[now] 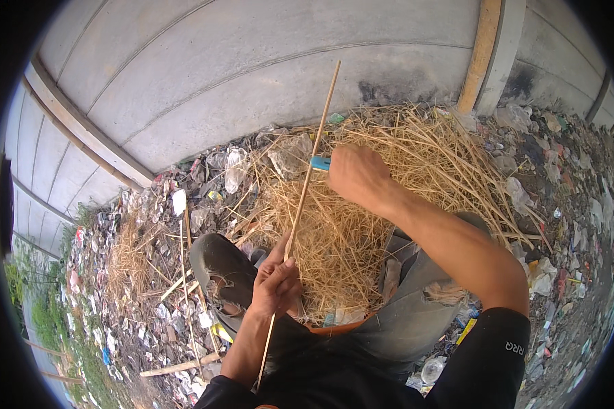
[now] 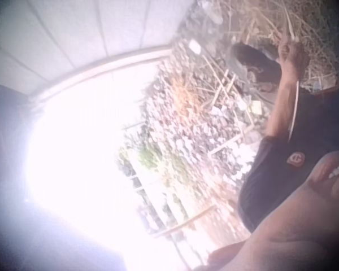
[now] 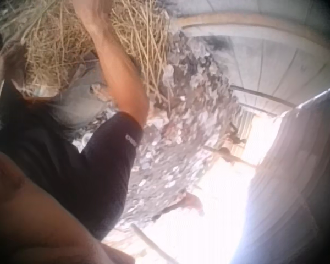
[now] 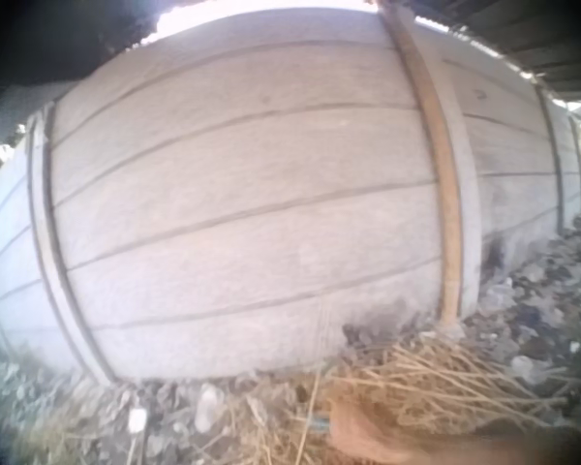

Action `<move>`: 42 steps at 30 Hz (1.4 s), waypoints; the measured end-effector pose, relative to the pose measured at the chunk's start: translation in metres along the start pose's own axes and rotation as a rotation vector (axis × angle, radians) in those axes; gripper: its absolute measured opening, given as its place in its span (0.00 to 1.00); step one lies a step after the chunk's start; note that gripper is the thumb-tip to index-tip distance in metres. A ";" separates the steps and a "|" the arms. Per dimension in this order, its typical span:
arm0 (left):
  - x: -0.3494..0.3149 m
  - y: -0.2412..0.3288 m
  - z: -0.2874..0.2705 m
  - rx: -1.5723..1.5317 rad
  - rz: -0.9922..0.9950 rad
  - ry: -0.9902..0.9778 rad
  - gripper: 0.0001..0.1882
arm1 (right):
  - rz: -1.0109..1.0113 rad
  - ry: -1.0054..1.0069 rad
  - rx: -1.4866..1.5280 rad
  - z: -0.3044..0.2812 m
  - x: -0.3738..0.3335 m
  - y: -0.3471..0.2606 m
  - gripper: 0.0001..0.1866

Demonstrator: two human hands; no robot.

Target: The person sits on the ground and uses a utility knife to peel the outer layer off a long, thin wooden stick. They hold the stick with one hand and scrape the blade along its length, removing thin strips of bark or outer material.

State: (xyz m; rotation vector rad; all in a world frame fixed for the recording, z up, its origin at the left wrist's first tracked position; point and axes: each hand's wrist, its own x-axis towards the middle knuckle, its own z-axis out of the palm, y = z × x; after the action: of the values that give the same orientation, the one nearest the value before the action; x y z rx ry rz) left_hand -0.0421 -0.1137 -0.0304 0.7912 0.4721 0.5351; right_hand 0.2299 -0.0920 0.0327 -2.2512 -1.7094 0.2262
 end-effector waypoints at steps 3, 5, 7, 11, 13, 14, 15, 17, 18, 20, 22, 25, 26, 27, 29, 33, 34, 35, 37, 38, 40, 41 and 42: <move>-0.012 -0.011 -0.010 -0.041 -0.005 -0.108 0.33 | 0.031 0.033 -0.011 -0.014 0.009 0.013 0.10; -0.009 -0.009 -0.009 -0.108 -0.001 -0.048 0.33 | -0.025 -0.025 0.023 -0.003 -0.004 0.000 0.10; -0.008 -0.008 -0.009 -0.151 0.010 0.007 0.33 | -0.210 -0.138 -0.027 0.023 -0.027 -0.026 0.09; -0.003 -0.009 -0.013 -0.061 0.034 0.023 0.33 | -0.249 -0.058 -0.012 0.041 -0.027 -0.023 0.09; -0.003 -0.009 -0.015 0.013 0.039 0.024 0.33 | -0.219 -0.024 -0.019 0.033 -0.011 -0.015 0.09; -0.002 -0.008 -0.013 0.040 0.048 0.020 0.33 | -0.196 -0.002 -0.030 0.034 -0.005 -0.011 0.10; -0.002 -0.006 -0.011 0.066 0.055 0.015 0.33 | -0.172 0.020 -0.042 0.035 0.001 -0.008 0.10; -0.008 -0.009 -0.009 0.101 0.051 -0.024 0.33 | -0.030 0.058 -0.020 0.020 0.022 0.007 0.11; -0.020 -0.015 -0.012 0.116 0.035 -0.065 0.33 | 0.094 0.081 0.017 0.002 0.037 0.026 0.12; -0.046 -0.020 -0.020 0.155 -0.008 -0.116 0.34 | 0.184 0.145 -0.049 -0.042 0.046 0.055 0.12; -0.064 -0.025 -0.020 0.187 -0.054 -0.152 0.34 | 0.279 0.188 -0.090 -0.052 0.046 0.082 0.13; -0.095 -0.039 -0.028 0.334 -0.176 -0.215 0.33 | 0.555 0.199 0.115 -0.063 0.048 0.125 0.13; -0.108 -0.041 -0.034 0.427 -0.220 -0.254 0.33 | 0.585 0.289 0.074 -0.066 0.048 0.150 0.13; -0.121 -0.043 -0.045 0.536 -0.096 -0.286 0.33 | 0.614 0.380 0.039 -0.069 0.047 0.180 0.13; -0.143 -0.038 -0.066 0.664 0.047 -0.241 0.33 | 0.655 0.420 0.023 -0.068 0.042 0.192 0.14; -0.139 0.035 -0.085 1.341 0.382 0.208 0.32 | 0.609 0.278 -0.022 -0.068 0.029 0.179 0.15; -0.123 0.070 -0.093 1.567 0.647 0.259 0.31 | 0.571 0.255 -0.057 -0.063 0.034 0.178 0.15; -0.106 0.104 -0.101 1.782 0.926 0.390 0.30 | 0.513 0.223 -0.069 -0.056 0.039 0.179 0.15; -0.099 0.189 -0.136 1.869 1.268 0.687 0.28 | 0.471 0.019 0.235 -0.049 0.045 0.136 0.13; -0.089 0.218 -0.126 1.846 1.452 0.836 0.29 | 0.460 -0.134 0.250 -0.050 0.043 0.119 0.12; -0.077 0.267 -0.103 1.662 1.739 1.078 0.32 | 0.432 -0.443 0.287 -0.049 0.035 0.086 0.12; -0.064 0.279 -0.083 1.519 1.810 1.011 0.34 | 0.417 -0.603 0.307 -0.044 0.032 0.076 0.12; -0.054 0.283 -0.060 1.378 1.875 0.934 0.37 | 0.306 -0.527 0.204 -0.032 0.031 0.074 0.12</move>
State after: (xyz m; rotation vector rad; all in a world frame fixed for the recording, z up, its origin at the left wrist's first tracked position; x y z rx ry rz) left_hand -0.1954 0.0513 0.1599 2.2855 0.8619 2.5374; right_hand 0.3162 -0.0848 0.0402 -2.4209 -1.4528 1.0936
